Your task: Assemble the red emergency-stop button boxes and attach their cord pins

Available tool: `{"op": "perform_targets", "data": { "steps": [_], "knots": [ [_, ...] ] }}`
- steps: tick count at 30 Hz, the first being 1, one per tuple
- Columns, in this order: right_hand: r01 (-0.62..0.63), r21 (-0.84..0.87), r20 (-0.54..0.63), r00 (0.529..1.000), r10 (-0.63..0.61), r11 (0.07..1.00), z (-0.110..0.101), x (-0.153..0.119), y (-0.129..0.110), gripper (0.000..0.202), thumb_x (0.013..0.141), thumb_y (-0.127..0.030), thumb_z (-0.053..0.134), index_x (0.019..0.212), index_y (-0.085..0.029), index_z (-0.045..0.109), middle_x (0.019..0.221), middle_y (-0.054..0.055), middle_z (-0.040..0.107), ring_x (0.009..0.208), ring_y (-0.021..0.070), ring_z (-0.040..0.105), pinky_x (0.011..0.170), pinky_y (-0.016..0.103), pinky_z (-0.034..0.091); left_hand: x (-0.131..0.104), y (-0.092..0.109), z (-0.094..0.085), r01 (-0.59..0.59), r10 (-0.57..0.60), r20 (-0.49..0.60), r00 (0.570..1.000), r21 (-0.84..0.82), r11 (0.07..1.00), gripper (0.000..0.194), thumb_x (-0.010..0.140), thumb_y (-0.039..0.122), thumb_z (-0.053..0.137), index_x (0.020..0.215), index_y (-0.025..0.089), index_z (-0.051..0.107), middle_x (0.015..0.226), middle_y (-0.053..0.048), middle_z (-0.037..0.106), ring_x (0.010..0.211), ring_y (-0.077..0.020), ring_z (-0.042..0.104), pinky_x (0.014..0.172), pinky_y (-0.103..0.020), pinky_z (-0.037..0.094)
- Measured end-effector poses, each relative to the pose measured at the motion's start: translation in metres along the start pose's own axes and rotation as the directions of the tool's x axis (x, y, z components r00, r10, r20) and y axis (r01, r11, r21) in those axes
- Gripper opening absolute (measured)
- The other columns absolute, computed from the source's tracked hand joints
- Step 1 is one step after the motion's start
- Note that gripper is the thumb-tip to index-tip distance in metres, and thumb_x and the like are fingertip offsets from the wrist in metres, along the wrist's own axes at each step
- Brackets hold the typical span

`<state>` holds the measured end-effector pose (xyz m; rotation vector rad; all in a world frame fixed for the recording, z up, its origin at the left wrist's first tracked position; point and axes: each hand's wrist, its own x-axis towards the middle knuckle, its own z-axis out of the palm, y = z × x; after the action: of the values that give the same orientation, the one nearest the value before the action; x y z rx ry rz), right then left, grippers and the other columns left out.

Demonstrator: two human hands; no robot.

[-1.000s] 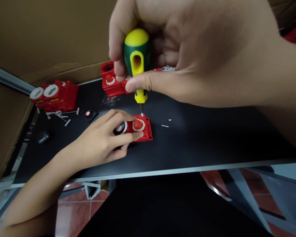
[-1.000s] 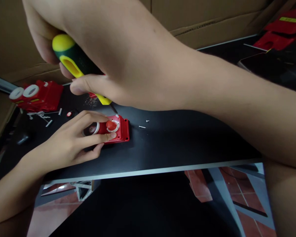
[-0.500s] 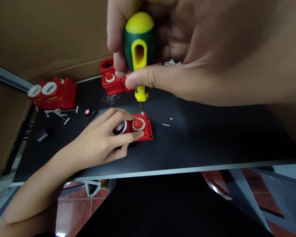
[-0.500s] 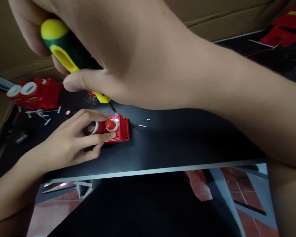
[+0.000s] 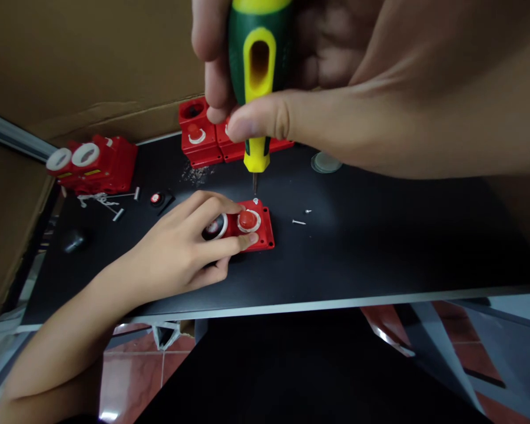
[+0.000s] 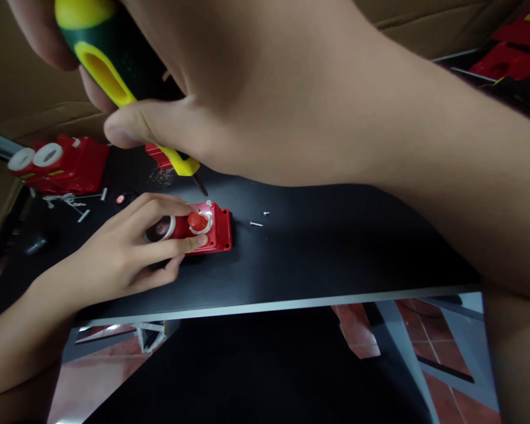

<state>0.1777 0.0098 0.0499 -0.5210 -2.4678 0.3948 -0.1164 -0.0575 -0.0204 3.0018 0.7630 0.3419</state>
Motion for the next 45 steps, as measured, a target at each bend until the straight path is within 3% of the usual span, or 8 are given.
{"op": "perform_targets", "data": {
  "steps": [13, 14, 16, 24, 32, 36, 41, 45],
  "knots": [
    [-0.187, 0.131, 0.072, 0.981, 0.178, 0.974, 0.000, 0.009, 0.012, 0.040, 0.109, -0.042, 0.036, 0.137, -0.023, 0.058, 0.141, -0.010, 0.068, 0.138, 0.0029, 0.069, 0.115, 0.009, 0.055, 0.001, 0.000, -0.002, 0.025, -0.025, 0.006, 1.000, -0.017, 1.000, 0.037, 0.106, 0.016, 0.073, 0.142, 0.027, 0.078, 0.146, -0.019, 0.073, 0.132, -0.0377, 0.073, 0.108, -0.058, 0.070],
    [-0.270, 0.258, 0.303, 0.934, 0.187, 0.928, 0.006, 0.011, 0.017, 0.047, 0.110, -0.044, 0.026, 0.139, -0.024, 0.058, 0.145, -0.009, 0.065, 0.149, 0.0054, 0.066, 0.119, 0.010, 0.055, 0.001, 0.001, -0.002, 0.027, -0.027, 0.005, 1.000, -0.019, 0.999, 0.037, 0.107, 0.016, 0.073, 0.142, 0.027, 0.078, 0.146, -0.019, 0.073, 0.132, -0.0378, 0.073, 0.108, -0.058, 0.070],
    [-0.300, 0.284, 0.408, 0.897, 0.169, 0.910, 0.023, 0.015, 0.033, 0.064, 0.111, -0.050, 0.010, 0.135, -0.021, 0.062, 0.136, -0.004, 0.068, 0.150, 0.0094, 0.068, 0.114, 0.012, 0.060, 0.001, 0.001, -0.002, 0.031, -0.031, -0.001, 1.000, -0.026, 0.999, 0.038, 0.107, 0.015, 0.073, 0.143, 0.026, 0.078, 0.147, -0.019, 0.073, 0.133, -0.0380, 0.073, 0.109, -0.058, 0.069],
    [-0.198, 0.307, 0.374, 0.925, 0.073, 0.931, 0.119, 0.005, 0.088, 0.100, 0.105, -0.057, -0.019, 0.134, -0.013, 0.066, 0.140, -0.003, 0.069, 0.161, 0.0099, 0.059, 0.111, 0.005, 0.056, 0.002, 0.001, 0.000, 0.016, -0.016, -0.003, 1.000, -0.031, 0.999, 0.036, 0.106, 0.014, 0.074, 0.141, 0.022, 0.079, 0.148, -0.022, 0.072, 0.131, -0.0392, 0.073, 0.108, -0.059, 0.069],
    [-0.078, 0.294, 0.313, 0.950, -0.019, 0.953, 0.174, -0.008, 0.100, 0.122, 0.094, -0.053, -0.034, 0.141, -0.002, 0.066, 0.166, -0.005, 0.058, 0.173, 0.0130, 0.042, 0.101, -0.003, 0.049, 0.000, 0.001, -0.002, 0.009, -0.009, 0.010, 1.000, -0.010, 1.000, 0.038, 0.108, 0.013, 0.072, 0.144, 0.022, 0.076, 0.147, -0.021, 0.070, 0.132, -0.0389, 0.071, 0.107, -0.059, 0.069],
    [-0.010, 0.236, 0.243, 0.969, -0.049, 0.972, 0.147, -0.001, 0.136, 0.124, 0.090, -0.052, -0.035, 0.144, 0.002, 0.063, 0.180, -0.005, 0.044, 0.178, 0.0164, 0.032, 0.097, -0.005, 0.045, -0.001, 0.001, -0.001, 0.025, -0.025, 0.005, 1.000, -0.004, 1.000, 0.039, 0.108, 0.015, 0.072, 0.145, 0.022, 0.076, 0.145, -0.021, 0.070, 0.133, -0.0396, 0.072, 0.107, -0.059, 0.069],
    [0.087, 0.140, 0.232, 0.966, -0.118, 0.986, 0.057, -0.033, 0.197, 0.092, 0.106, -0.050, -0.004, 0.150, 0.001, 0.057, 0.193, -0.005, 0.017, 0.183, 0.0227, 0.017, 0.102, -0.008, 0.044, 0.000, 0.001, -0.001, -0.002, 0.002, -0.001, 1.000, 0.002, 1.000, 0.042, 0.108, 0.014, 0.071, 0.149, 0.023, 0.074, 0.146, -0.022, 0.070, 0.134, -0.0402, 0.072, 0.108, -0.061, 0.069],
    [0.121, 0.083, 0.271, 0.952, -0.139, 0.989, 0.034, -0.047, 0.196, 0.077, 0.109, -0.038, 0.002, 0.153, 0.000, 0.053, 0.194, -0.007, 0.010, 0.185, 0.0247, 0.001, 0.105, -0.011, 0.041, 0.000, 0.000, -0.001, -0.025, 0.025, -0.020, 0.999, 0.027, 0.999, 0.039, 0.109, 0.015, 0.070, 0.148, 0.020, 0.073, 0.146, -0.023, 0.070, 0.132, -0.0398, 0.072, 0.106, -0.060, 0.070]
  ]
}}
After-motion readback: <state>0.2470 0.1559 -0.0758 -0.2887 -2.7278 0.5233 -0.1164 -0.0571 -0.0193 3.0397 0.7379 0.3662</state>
